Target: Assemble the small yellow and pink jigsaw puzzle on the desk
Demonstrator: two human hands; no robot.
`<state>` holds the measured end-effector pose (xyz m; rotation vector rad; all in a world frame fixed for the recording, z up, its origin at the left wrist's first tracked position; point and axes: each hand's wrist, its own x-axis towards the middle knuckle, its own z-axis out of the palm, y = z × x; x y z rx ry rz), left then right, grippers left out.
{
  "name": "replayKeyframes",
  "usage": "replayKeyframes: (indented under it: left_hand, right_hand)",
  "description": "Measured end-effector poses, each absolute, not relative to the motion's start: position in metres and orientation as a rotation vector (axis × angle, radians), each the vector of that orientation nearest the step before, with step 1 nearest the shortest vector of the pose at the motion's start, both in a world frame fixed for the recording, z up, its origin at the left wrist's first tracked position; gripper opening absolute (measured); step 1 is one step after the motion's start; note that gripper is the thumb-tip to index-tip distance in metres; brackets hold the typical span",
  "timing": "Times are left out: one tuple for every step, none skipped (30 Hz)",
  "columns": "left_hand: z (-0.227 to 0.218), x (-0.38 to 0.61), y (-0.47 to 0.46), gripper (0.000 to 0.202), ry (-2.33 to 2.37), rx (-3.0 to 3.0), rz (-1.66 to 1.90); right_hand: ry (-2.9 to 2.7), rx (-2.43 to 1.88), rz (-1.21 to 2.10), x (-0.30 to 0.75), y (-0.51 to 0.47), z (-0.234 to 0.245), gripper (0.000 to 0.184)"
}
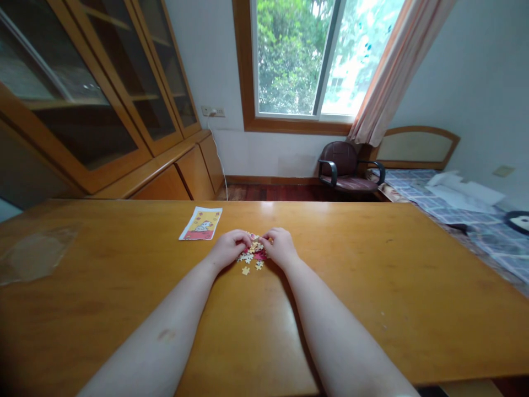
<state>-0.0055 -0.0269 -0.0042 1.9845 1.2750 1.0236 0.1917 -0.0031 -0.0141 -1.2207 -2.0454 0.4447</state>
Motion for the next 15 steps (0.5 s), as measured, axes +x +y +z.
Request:
replayKeyframes:
  left_hand:
    - [-0.004, -0.005, -0.027, 0.023, 1.278, 1.971, 1.029]
    - [-0.004, -0.005, -0.028, 0.022, 1.283, 1.953, 1.032]
    - [-0.003, -0.004, -0.028, 0.022, 1.284, 1.931, 1.039]
    - [-0.003, -0.004, -0.029, 0.022, 1.277, 1.907, 1.052]
    - [-0.002, -0.003, -0.030, 0.022, 1.265, 1.884, 1.070]
    - [-0.002, -0.003, -0.030, 0.022, 1.258, 1.869, 1.086]
    - [-0.002, -0.003, -0.030, 0.022, 1.264, 1.866, 1.095]
    - [-0.002, -0.004, -0.029, 0.022, 1.289, 1.877, 1.093]
    - [-0.003, -0.006, -0.028, 0.021, 1.334, 1.901, 1.075]
    - [-0.003, -0.007, -0.027, 0.019, 1.395, 1.934, 1.044]
    - [-0.004, -0.009, -0.026, 0.018, 1.461, 1.968, 1.004]
    - [-0.004, -0.011, -0.024, 0.017, 1.520, 2.002, 0.958]
    - [-0.005, -0.013, -0.023, 0.017, 1.566, 2.033, 0.910]
    - [-0.005, -0.014, -0.021, 0.017, 1.598, 2.063, 0.865]
    - [-0.005, -0.015, -0.021, 0.018, 1.613, 2.092, 0.830]
  right_hand:
    - [-2.047, -1.233, 0.417, 0.191, -0.004, -0.014, 0.013]
    - [-2.049, -1.242, 0.390, 0.191, -0.004, -0.014, 0.013]
    - [-2.053, -1.249, 0.365, 0.191, -0.004, -0.014, 0.014]
    - [-2.052, -1.261, 0.347, 0.192, -0.003, -0.015, 0.015]
    - [-2.042, -1.282, 0.337, 0.193, -0.002, -0.015, 0.015]
    - [-2.025, -1.311, 0.335, 0.195, 0.000, -0.015, 0.016]
    - [-2.004, -1.344, 0.338, 0.197, 0.002, -0.016, 0.016]
    - [-1.983, -1.377, 0.346, 0.198, 0.004, -0.017, 0.016]
    - [-1.962, -1.409, 0.355, 0.200, 0.005, -0.017, 0.016]
    - [-1.944, -1.440, 0.362, 0.201, 0.007, -0.018, 0.016]
    - [-1.935, -1.470, 0.368, 0.202, 0.008, -0.019, 0.015]
    - [-1.934, -1.499, 0.374, 0.202, 0.009, -0.020, 0.015]
    - [-1.936, -1.528, 0.381, 0.202, 0.009, -0.020, 0.015]
    - [-1.942, -1.552, 0.386, 0.202, 0.009, -0.021, 0.016]
    - [-1.952, -1.567, 0.391, 0.202, 0.009, -0.021, 0.017]
